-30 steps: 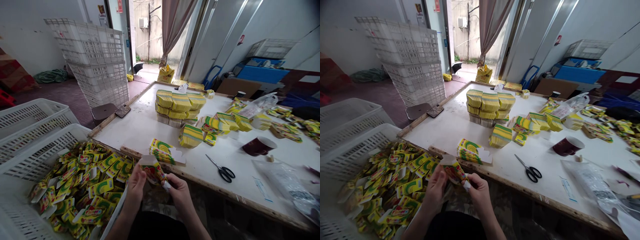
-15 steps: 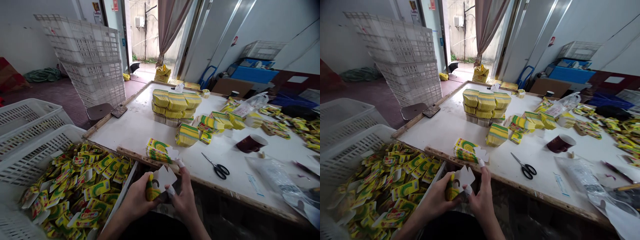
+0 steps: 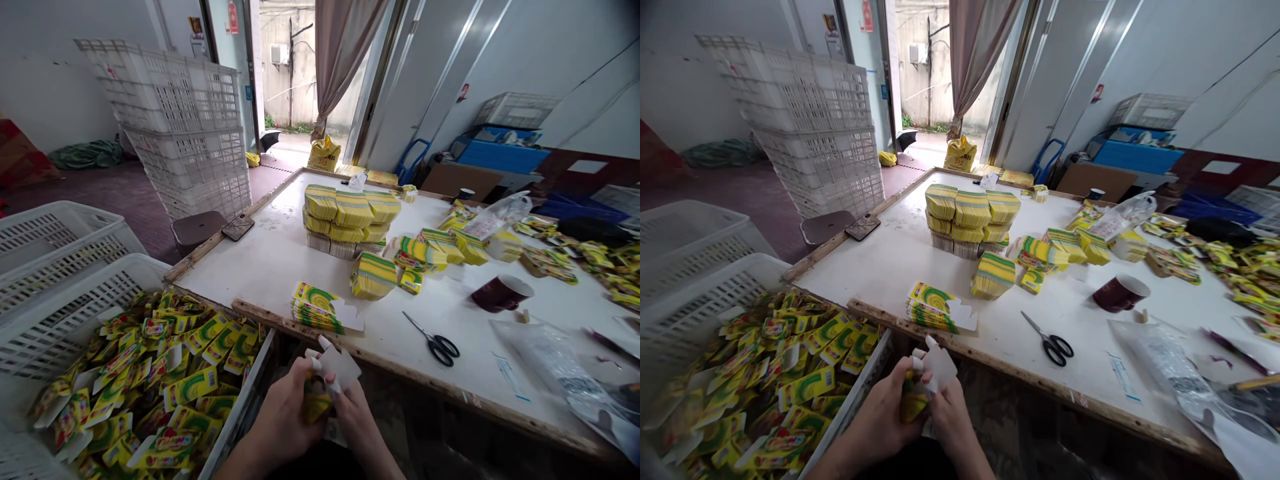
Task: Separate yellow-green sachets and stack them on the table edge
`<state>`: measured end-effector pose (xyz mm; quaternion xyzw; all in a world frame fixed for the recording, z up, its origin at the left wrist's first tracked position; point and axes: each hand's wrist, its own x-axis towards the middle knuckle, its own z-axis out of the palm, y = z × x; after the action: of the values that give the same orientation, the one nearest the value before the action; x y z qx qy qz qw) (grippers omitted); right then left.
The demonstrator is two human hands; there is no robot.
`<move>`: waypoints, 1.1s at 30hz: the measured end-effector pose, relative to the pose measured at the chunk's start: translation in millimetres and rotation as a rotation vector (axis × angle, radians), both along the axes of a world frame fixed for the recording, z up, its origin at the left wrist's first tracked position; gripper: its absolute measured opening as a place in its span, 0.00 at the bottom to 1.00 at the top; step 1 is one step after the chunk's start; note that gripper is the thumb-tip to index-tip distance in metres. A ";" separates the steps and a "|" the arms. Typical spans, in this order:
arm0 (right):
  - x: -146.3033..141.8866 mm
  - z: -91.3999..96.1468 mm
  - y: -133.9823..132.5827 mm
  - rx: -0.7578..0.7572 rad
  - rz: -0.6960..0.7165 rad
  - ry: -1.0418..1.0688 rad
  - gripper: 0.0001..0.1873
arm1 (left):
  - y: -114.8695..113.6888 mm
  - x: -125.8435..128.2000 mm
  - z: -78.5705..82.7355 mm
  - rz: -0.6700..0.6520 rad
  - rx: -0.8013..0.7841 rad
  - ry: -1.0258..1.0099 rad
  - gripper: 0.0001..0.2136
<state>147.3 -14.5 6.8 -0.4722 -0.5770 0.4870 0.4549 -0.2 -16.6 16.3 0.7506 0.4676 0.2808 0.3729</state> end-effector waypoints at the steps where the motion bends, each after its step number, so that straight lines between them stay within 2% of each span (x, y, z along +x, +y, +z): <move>1: -0.8 1.3 -2.5 0.057 0.021 -0.061 0.26 | 1.6 -0.2 -0.7 0.006 -0.013 0.002 0.29; 3: -2.8 2.2 -6.4 0.190 0.076 -0.197 0.27 | 4.7 -0.4 -2.9 0.031 -0.004 -0.004 0.32; 6: -2.6 0.4 -6.0 0.343 0.099 -0.311 0.28 | 7.4 -1.8 -8.1 0.087 0.064 -0.021 0.31; 10: 7.4 -2.4 3.5 0.398 -0.006 -0.333 0.29 | 8.5 -11.1 -11.8 0.163 0.170 0.041 0.33; 13: 13.6 -2.1 8.2 0.439 0.031 -0.410 0.31 | 10.3 -21.0 -4.5 0.155 0.161 0.090 0.28; 15: 15.1 -0.5 9.6 0.445 0.096 -0.462 0.30 | 12.8 -25.9 3.7 0.139 0.155 0.098 0.24; 18: 19.1 6.3 13.0 0.412 0.135 -0.490 0.21 | 18.2 -30.8 14.5 0.117 0.164 0.107 0.22; 20: 25.0 14.5 17.1 0.378 0.187 -0.473 0.15 | 21.6 -33.0 18.9 0.097 0.158 0.118 0.23; 23: 32.0 27.6 22.2 0.311 0.265 -0.440 0.13 | 24.3 -32.9 21.7 0.061 0.156 0.135 0.23; 26: 26.3 32.9 22.0 0.237 0.181 -0.409 0.12 | 23.8 -28.8 20.3 0.059 0.180 0.134 0.22; 28: 17.0 30.5 20.6 0.206 0.112 -0.332 0.16 | 23.3 -28.9 16.6 0.083 0.180 0.116 0.23; 30: 9.2 26.2 22.4 0.184 0.106 -0.216 0.27 | 23.6 -36.8 11.4 0.128 0.143 0.077 0.24; 32: 7.6 22.4 31.4 0.189 0.085 -0.159 0.38 | 24.8 -55.2 7.1 0.298 0.149 0.043 0.25; 33: 9.4 21.1 39.1 0.204 0.046 -0.184 0.38 | 25.4 -67.8 6.0 0.430 0.176 0.035 0.26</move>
<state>156.7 24.5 27.9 -0.4528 -0.6734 0.3906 0.4347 -68.1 8.8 22.3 0.6680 0.5971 0.3802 0.2295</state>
